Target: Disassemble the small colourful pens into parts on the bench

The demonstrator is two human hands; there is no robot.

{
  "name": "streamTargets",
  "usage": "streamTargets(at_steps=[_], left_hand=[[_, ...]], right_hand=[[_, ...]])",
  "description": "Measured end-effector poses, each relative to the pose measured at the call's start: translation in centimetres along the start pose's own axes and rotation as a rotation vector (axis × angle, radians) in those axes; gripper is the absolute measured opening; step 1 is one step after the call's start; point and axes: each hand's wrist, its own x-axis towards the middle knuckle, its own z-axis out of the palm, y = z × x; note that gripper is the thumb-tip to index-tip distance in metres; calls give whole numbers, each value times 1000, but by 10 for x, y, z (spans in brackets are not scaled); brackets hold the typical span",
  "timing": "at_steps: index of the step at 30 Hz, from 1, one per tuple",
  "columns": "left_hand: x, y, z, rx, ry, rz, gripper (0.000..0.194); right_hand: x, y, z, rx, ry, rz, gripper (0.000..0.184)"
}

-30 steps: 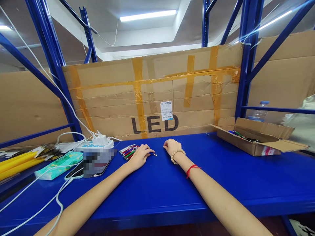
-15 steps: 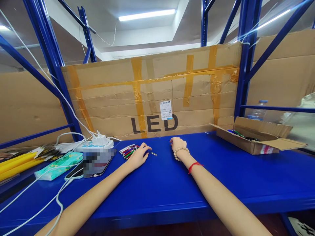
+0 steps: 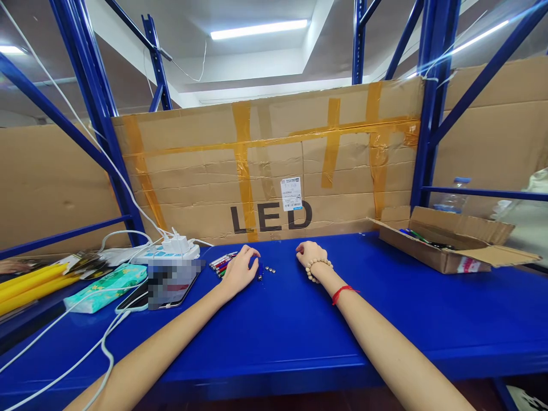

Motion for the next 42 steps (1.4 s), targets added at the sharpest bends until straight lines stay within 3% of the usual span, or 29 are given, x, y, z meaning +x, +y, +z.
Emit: streamTargets(at_steps=[5,9,12,21,28,35,38,42], left_hand=[[-1,0,-7,437,-39,-125,26],[-2,-6,-7,474,-119,-271,39],[-2,-8,-8,473,-151,-304,38],[0,-10,-6,476,-211,-147,28],[2,-5,-4,392,-104,-128,24],[3,4,-10,162,-14,-75,20],[0,6,-8,68,-27,-11,21],[-4,8,-5,-6,-48,39,22]], right_hand=[[-3,-14,-3,-72,-104,30,20],[-5,-19,0,-86,-87,-10,25],[-7,-21,1,-64,-82,-35,24],[-12,-26,2,-34,-80,-65,19],[-18,-36,1,0,-95,-125,16],[-33,-55,-1,147,-58,-427,22],[-39,-62,1,128,-76,-540,29],[-41,-65,4,58,-115,-652,23]])
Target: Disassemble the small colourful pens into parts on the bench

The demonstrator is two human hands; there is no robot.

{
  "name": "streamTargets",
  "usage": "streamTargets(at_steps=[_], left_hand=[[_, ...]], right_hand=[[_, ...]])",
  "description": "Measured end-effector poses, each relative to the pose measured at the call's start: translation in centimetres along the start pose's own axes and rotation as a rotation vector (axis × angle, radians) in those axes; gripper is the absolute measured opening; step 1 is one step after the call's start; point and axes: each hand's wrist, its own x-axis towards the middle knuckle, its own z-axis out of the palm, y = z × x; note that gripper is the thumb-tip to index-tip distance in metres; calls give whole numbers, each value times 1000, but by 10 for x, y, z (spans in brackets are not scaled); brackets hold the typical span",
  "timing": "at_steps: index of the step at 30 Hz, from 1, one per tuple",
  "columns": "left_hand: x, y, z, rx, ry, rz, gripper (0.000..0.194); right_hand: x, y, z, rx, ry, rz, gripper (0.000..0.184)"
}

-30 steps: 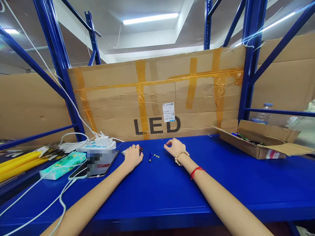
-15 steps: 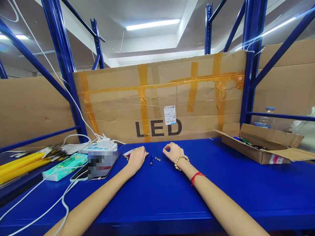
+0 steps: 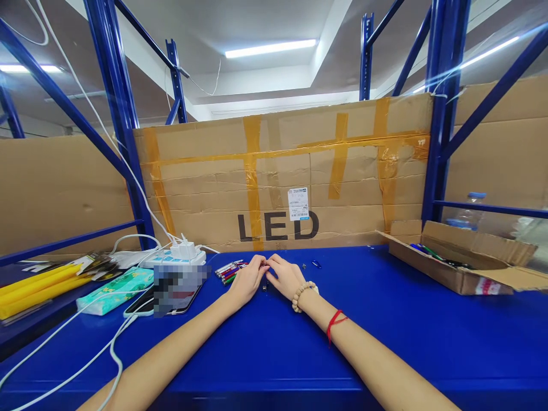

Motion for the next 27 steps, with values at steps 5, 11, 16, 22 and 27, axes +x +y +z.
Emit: streamTargets(at_steps=[5,11,16,22,27], left_hand=[[0,0,2,-83,118,-89,26],[4,-6,5,-126,136,-293,35],[4,-7,4,-158,134,-324,40],[-1,-1,1,-92,85,-122,33],[-1,2,-2,-96,11,-42,30]], right_hand=[[1,3,0,24,-28,45,29],[2,3,1,287,-21,197,33],[2,7,8,456,44,229,35],[4,8,9,657,86,309,39],[6,9,8,767,142,405,47]])
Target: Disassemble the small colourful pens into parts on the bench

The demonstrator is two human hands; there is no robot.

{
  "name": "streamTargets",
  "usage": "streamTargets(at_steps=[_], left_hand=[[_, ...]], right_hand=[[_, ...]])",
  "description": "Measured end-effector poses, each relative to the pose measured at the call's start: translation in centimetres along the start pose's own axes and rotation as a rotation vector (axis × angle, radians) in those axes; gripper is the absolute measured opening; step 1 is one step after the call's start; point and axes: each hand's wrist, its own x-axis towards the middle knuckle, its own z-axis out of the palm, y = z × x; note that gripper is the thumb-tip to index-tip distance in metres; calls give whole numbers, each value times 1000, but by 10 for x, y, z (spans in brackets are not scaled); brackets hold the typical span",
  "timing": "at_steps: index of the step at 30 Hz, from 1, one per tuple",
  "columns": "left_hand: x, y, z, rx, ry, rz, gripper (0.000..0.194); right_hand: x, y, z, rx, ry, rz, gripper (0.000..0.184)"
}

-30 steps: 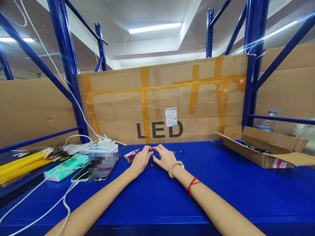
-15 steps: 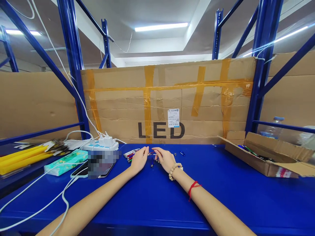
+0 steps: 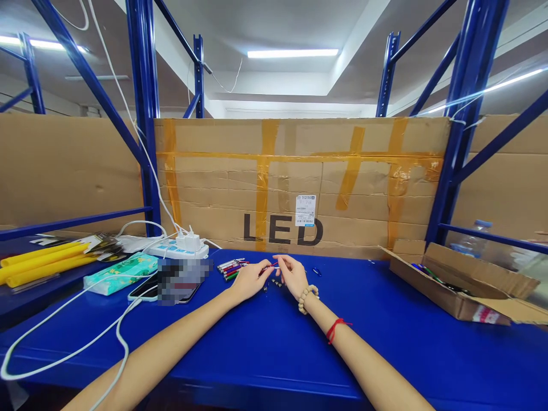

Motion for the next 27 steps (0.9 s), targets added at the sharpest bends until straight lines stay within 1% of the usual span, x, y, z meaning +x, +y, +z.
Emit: streamTargets(at_steps=[3,6,9,11,13,16,19,22,24,27], left_hand=[[1,-2,0,-46,20,-81,31],[4,-7,0,-70,46,-155,31],[5,-13,1,-77,81,-180,30],[5,-15,1,-80,94,-175,30],[5,-15,1,-101,90,-152,31],[5,-14,3,-179,89,-127,34],[7,-13,6,-275,117,-140,36],[8,-14,8,-317,138,-169,37],[9,-15,8,-326,138,-166,38],[9,-16,9,-328,113,-119,39]], right_hand=[[1,3,0,-43,7,-24,45],[1,4,1,-170,-17,-111,37],[-2,3,3,-306,-52,-215,32],[-3,2,3,-352,-77,-243,31],[-3,1,4,-336,-89,-226,29],[-3,0,4,-235,-82,-155,29],[-1,1,6,-122,-14,-92,31],[1,2,7,-1,58,-19,31],[2,1,8,79,76,34,30],[2,1,8,164,81,85,31]])
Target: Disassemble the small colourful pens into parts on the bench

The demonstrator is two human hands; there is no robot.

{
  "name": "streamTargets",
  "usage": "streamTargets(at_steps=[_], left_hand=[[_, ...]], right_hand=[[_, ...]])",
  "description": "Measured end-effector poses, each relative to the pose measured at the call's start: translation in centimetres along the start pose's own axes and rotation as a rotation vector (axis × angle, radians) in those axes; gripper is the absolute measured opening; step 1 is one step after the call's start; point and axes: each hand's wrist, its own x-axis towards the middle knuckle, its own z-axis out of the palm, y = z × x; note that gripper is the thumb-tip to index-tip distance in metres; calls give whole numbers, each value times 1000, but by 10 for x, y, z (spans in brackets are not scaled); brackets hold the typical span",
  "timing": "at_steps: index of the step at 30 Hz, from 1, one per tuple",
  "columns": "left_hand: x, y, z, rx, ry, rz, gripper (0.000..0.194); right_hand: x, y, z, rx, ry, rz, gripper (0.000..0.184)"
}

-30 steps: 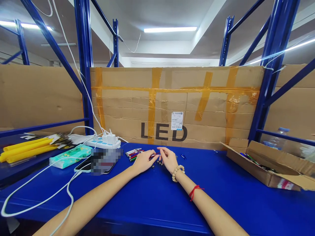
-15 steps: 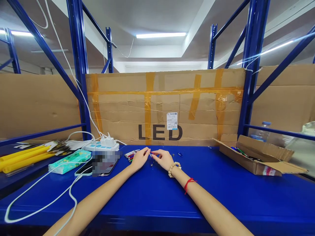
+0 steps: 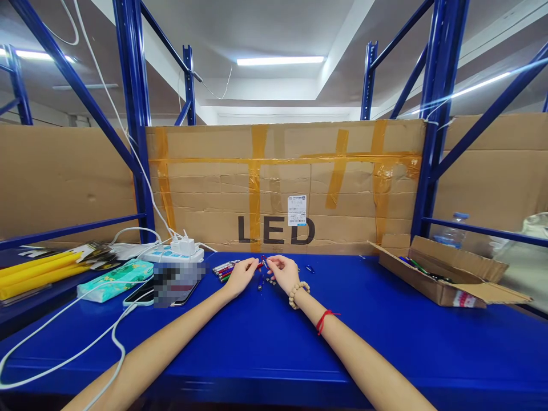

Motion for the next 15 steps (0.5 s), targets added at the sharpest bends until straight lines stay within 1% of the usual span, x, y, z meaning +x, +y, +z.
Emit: streamTargets(at_steps=[2,5,10,15], left_hand=[[0,-1,1,5,-27,20,39],[1,-2,3,9,-36,-2,42],[1,-1,3,16,-9,-80,51],[-2,4,0,123,-15,-189,59]], right_hand=[[0,1,0,39,10,25,34],[1,3,-1,73,23,32,37],[3,7,-1,-35,78,-58,36],[0,3,0,-81,40,-98,29]])
